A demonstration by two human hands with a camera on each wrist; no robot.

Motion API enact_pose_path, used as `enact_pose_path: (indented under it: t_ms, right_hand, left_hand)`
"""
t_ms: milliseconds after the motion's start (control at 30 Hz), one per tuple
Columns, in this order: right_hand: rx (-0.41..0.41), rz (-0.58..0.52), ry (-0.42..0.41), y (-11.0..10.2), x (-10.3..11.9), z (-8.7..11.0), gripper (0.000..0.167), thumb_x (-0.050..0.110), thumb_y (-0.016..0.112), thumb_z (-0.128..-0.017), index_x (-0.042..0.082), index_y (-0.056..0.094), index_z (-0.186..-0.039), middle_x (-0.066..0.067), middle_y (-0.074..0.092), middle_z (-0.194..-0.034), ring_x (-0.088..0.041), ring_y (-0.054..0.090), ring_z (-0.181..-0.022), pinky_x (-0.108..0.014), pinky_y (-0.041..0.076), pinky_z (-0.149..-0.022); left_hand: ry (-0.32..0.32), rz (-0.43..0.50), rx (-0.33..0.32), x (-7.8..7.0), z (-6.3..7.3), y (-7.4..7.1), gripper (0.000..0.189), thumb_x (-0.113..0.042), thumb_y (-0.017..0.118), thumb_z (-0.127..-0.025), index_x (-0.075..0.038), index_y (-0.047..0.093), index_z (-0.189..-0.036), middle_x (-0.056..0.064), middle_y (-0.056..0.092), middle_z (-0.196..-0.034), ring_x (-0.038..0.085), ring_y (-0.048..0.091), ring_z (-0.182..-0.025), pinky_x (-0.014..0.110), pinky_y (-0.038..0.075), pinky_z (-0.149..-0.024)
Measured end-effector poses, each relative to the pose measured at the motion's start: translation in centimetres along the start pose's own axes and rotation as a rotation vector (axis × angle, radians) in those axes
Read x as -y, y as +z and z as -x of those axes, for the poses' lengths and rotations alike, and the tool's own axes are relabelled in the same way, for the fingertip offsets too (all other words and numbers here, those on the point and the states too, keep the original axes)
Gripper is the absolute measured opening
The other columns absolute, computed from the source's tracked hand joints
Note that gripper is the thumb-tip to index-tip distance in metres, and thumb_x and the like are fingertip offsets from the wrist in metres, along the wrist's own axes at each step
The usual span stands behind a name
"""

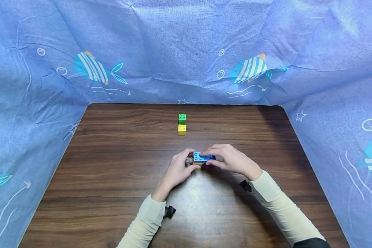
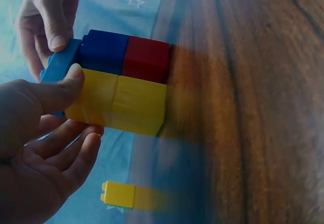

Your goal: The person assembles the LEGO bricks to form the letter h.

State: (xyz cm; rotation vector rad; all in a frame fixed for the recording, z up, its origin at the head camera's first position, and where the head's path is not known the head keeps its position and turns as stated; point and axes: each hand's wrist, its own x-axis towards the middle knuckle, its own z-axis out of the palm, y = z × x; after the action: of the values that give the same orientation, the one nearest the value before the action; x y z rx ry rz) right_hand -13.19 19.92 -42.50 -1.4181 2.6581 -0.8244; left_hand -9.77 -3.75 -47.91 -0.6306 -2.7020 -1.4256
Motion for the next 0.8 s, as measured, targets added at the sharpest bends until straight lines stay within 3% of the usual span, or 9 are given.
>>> enact_pose_path:
  t_ms: [800]
  right_hand:
    - [-0.044,0.083,-0.061,-0.07,0.09,-0.03,0.031,0.018,0.081,-0.086,0.010,0.078,-0.116,-0.007,0.076,-0.104,-0.018,0.073,-0.096,-0.032,0.061,-0.080]
  left_hand:
    - [0.000,-0.010,0.000,0.01,0.03,-0.03,0.042,-0.013,0.082,-0.086,0.000,0.064,-0.121,0.014,0.070,-0.115,0.027,0.071,-0.092,0.039,0.060,-0.079]
